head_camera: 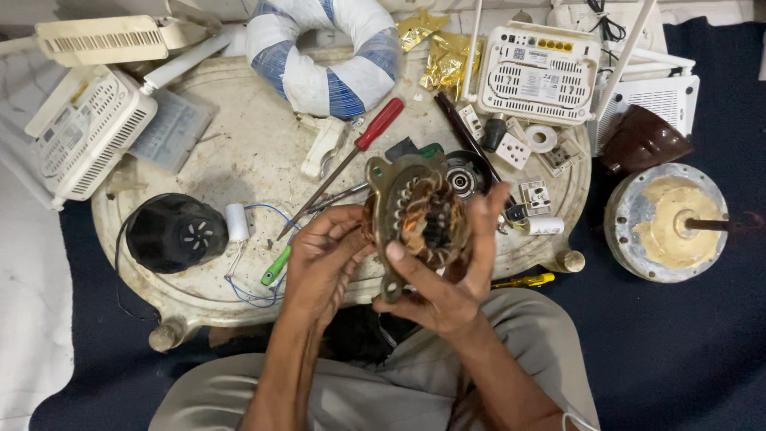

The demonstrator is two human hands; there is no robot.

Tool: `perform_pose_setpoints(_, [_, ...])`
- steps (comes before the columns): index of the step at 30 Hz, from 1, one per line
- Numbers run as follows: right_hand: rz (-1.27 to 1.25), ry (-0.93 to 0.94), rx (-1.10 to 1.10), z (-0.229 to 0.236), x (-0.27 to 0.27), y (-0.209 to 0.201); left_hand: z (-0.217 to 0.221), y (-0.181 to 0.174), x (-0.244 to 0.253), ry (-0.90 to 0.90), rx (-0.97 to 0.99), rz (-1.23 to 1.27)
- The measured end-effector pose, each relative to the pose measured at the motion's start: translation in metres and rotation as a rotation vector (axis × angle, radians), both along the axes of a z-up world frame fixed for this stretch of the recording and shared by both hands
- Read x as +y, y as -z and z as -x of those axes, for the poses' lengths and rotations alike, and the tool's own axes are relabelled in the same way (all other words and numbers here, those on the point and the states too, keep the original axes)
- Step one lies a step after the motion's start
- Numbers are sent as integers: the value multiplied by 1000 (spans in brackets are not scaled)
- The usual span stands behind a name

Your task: The person sits on the floor and disassembles a small electric motor, removing the outer casing and rotor. They wipe the interior of the casing with a cloth, then reassemble the motor components and place them on the table.

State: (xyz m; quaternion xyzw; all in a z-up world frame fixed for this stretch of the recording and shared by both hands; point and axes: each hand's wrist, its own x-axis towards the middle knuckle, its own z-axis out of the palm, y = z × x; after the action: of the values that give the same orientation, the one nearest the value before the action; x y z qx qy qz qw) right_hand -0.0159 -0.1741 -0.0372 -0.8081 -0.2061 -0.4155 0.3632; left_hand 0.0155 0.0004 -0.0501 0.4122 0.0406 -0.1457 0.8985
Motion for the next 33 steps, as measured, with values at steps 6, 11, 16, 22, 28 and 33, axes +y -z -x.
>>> perform_pose_setpoints(6, [-100, -192, 36, 1, -2, -21, -3, 9, -1, 108, 9, 145])
perform_pose_setpoints(11, [-374, -352, 56, -8, 3, -25, -4, 12, 3, 110, -19, 204])
perform_pose_setpoints(16, [-662, -384, 381, -8, 7, -29, -4, 9, -1, 99, -25, 196])
perform_pose_setpoints(22, [-820, -382, 523, -5, 5, -28, -3, 1, 0, 106, 29, 67])
perform_pose_setpoints(28, [-379, 61, 281, -12, -13, -28, -11, -19, 2, -60, 49, -310])
perform_pose_setpoints(33, [-342, 38, 337, -21, -19, -18, 0, -49, 7, -323, -294, -800])
